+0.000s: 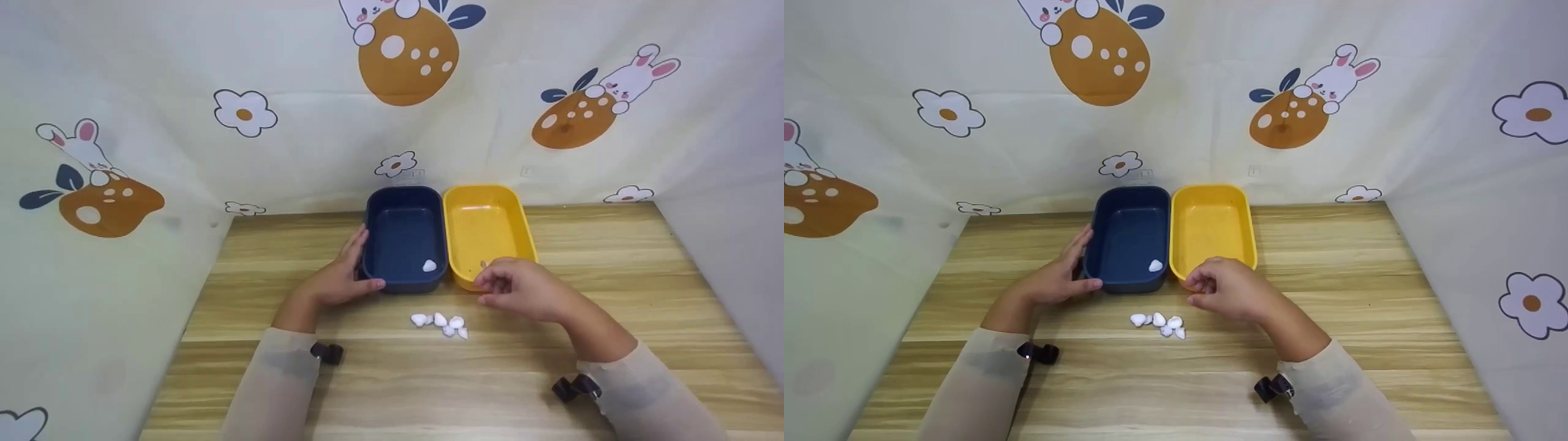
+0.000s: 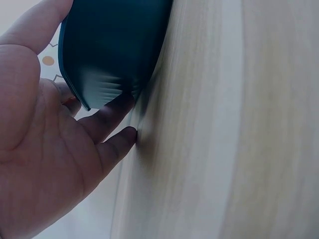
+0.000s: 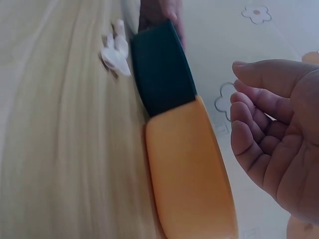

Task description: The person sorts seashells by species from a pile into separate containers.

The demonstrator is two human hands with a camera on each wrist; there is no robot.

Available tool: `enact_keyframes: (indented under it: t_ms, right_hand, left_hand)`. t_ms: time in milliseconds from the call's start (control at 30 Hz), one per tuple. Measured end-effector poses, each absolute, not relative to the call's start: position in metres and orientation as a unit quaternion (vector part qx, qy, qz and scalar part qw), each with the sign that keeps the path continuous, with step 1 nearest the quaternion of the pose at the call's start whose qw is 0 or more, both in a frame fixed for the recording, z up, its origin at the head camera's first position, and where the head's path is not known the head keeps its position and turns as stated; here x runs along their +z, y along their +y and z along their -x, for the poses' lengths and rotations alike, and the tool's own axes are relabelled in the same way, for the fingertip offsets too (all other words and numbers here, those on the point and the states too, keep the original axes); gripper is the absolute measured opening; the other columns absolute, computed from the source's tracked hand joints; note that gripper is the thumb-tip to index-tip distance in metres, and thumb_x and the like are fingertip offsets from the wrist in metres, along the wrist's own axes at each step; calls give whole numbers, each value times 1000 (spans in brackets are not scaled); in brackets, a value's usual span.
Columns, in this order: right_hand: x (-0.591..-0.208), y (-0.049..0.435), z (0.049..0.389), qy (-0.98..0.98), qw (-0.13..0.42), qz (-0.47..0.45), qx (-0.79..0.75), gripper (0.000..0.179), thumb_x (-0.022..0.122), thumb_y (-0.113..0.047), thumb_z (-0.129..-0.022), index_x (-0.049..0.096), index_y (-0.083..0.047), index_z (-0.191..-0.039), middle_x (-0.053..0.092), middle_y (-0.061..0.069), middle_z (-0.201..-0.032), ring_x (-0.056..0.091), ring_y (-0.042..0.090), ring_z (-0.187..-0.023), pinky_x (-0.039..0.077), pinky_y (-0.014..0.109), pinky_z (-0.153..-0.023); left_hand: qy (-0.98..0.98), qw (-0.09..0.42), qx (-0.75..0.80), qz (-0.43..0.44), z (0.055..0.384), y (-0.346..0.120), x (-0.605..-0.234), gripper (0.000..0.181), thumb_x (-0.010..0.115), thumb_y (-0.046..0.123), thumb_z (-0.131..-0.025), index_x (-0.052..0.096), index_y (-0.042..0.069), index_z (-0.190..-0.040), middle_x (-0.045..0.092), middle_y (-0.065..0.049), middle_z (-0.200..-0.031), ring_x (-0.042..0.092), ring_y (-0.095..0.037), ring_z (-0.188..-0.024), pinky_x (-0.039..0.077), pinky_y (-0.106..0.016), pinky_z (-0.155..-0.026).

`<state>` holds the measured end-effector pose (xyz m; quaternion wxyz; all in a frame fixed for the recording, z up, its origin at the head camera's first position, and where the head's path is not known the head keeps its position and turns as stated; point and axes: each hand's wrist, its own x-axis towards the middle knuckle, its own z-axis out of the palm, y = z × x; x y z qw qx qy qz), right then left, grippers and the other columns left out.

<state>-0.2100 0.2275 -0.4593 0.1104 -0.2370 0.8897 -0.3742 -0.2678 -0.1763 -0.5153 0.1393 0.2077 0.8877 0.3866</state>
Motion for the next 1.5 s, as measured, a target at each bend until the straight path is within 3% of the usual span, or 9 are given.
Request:
enact_keyframes:
  t_ms: [333,533,700,1100,1500]
  right_hand:
    - [-470,215,204,883,133,276,-355,19,87,-23,-91,80,-22,-108,73,-10,-95,65,10,-86,59,22,-79]
    - [-481,212,204,866,201,288,-356,22,86,-19,-91,80,-15,-111,74,-10,-93,67,10,-85,58,21,-78]
    - [-492,211,206,857,238,291,-353,21,86,-17,-89,80,-18,-109,73,-9,-91,65,11,-84,56,21,-76]
    - [-511,208,211,855,243,315,-333,20,87,-18,-89,81,-24,-108,70,-11,-91,62,6,-84,54,20,-76]
    - [-513,206,211,855,229,343,-314,20,85,-11,-88,83,-21,-105,71,-6,-88,60,1,-81,53,19,-75]
  left_hand:
    - [888,142,387,-203,268,-176,-515,124,78,67,-89,-2,25,-174,-13,4,-182,8,-36,-169,22,-61,-133]
    - [887,135,388,-210,269,-174,-515,122,78,63,-91,-1,22,-174,-12,-1,-183,6,-36,-169,21,-61,-134]
    - [886,132,390,-214,269,-174,-515,121,78,61,-92,-1,21,-174,-12,-2,-183,2,-34,-169,19,-60,-134]
    - [889,134,383,-212,269,-174,-513,122,77,65,-91,-1,21,-174,-11,-2,-183,3,-36,-169,19,-62,-134]
    - [884,134,392,-218,269,-175,-515,120,78,58,-93,-1,18,-174,-12,-1,-183,3,-33,-170,19,-58,-135]
